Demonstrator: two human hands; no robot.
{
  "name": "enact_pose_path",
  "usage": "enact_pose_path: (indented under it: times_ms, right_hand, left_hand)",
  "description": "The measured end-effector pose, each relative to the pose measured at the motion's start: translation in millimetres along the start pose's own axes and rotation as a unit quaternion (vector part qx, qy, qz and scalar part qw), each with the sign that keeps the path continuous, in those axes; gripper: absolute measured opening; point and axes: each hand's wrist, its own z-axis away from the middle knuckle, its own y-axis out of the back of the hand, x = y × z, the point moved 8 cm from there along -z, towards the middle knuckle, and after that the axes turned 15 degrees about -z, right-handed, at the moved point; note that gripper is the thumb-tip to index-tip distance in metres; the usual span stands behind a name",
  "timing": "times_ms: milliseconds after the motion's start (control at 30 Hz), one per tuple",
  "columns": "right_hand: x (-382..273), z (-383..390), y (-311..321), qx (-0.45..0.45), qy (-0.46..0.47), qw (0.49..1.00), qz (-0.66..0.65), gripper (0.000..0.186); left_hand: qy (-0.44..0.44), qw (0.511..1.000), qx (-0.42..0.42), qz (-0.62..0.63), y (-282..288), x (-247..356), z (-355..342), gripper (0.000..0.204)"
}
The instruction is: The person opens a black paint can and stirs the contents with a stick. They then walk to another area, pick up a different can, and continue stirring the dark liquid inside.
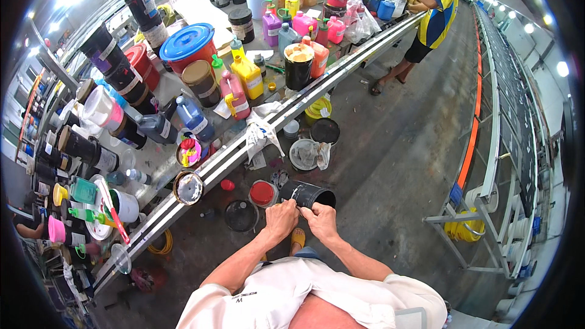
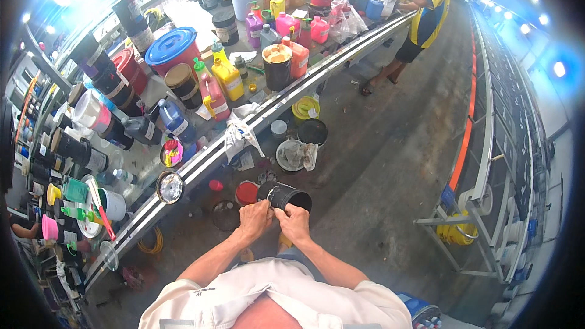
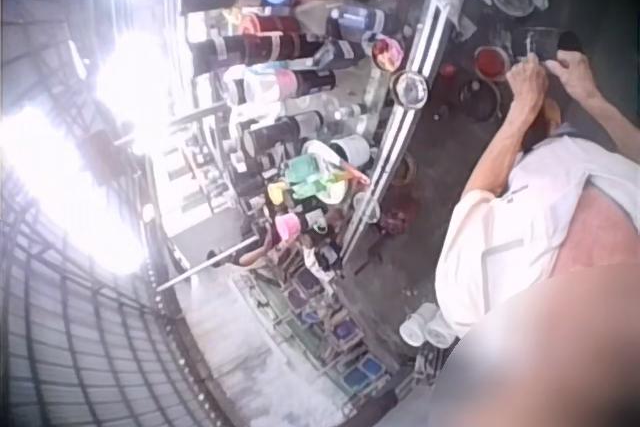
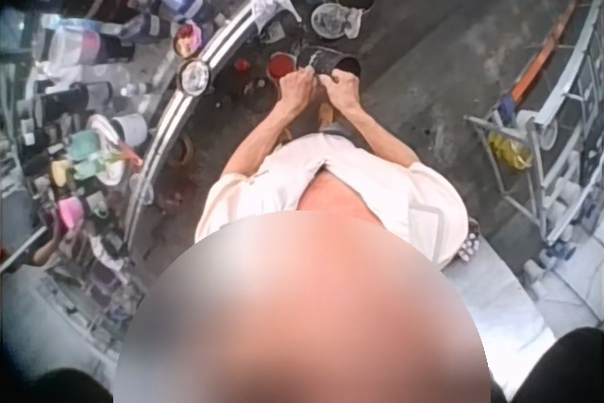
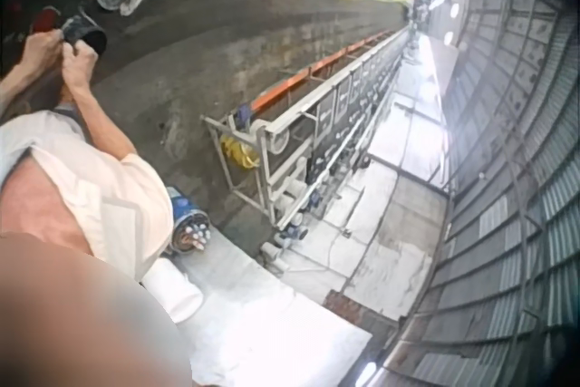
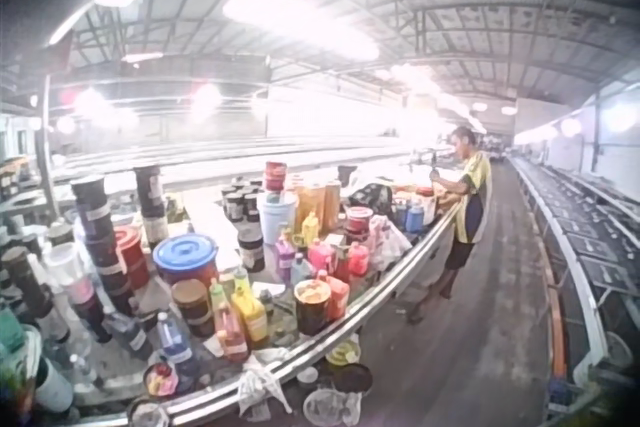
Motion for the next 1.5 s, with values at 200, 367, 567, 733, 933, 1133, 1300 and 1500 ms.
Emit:
enact_pose_path:
  times_ms: [200,367,567,733,933,1133,1300,1500]
  right_hand:
    - [11.9,1.5,3.2,-0.024,-0.023,0.999,0.028,0.028]
    - [-4.8,8.4,11.2,-0.026,0.018,0.999,0.037,0.033]
    - [-7.5,15.0,9.4,-0.038,0.033,0.999,0.021,0.031]
    - [-13.6,14.2,8.2,-0.038,0.009,0.999,0.009,0.036]
    - [-41.1,-5.7,20.1,-0.045,-0.033,0.998,0.002,0.032]
    - [-51.8,-13.6,35.1,-0.029,-0.076,0.987,-0.138,0.03]
    - [-46.0,-10.8,28.5,-0.009,-0.095,0.986,-0.138,0.026]
    - [-39.3,-8.6,22.6,-0.01,-0.09,0.987,-0.135,0.018]
  left_hand:
    - [0.01,0.999,0.002,0.048,-0.4,-4.9,4.8,0.015]
    - [0.039,0.998,0.01,0.054,-4.6,-6.8,10.2,0.016]
    - [0.077,0.991,0.066,0.092,4.9,-8.8,20.5,0.019]
    - [0.088,0.989,0.073,0.096,16.1,-10.5,20.4,0.022]
    - [0.053,0.98,0.076,0.176,39.4,-21.1,7.3,0.01]
    - [0.1,0.924,0.037,0.368,45.3,-22.9,7.2,0.022]
    - [0.098,0.945,0.105,0.294,43.9,-9.2,7.7,0.03]
    - [0.089,0.932,0.154,0.315,36.9,-10.1,7.9,0.014]
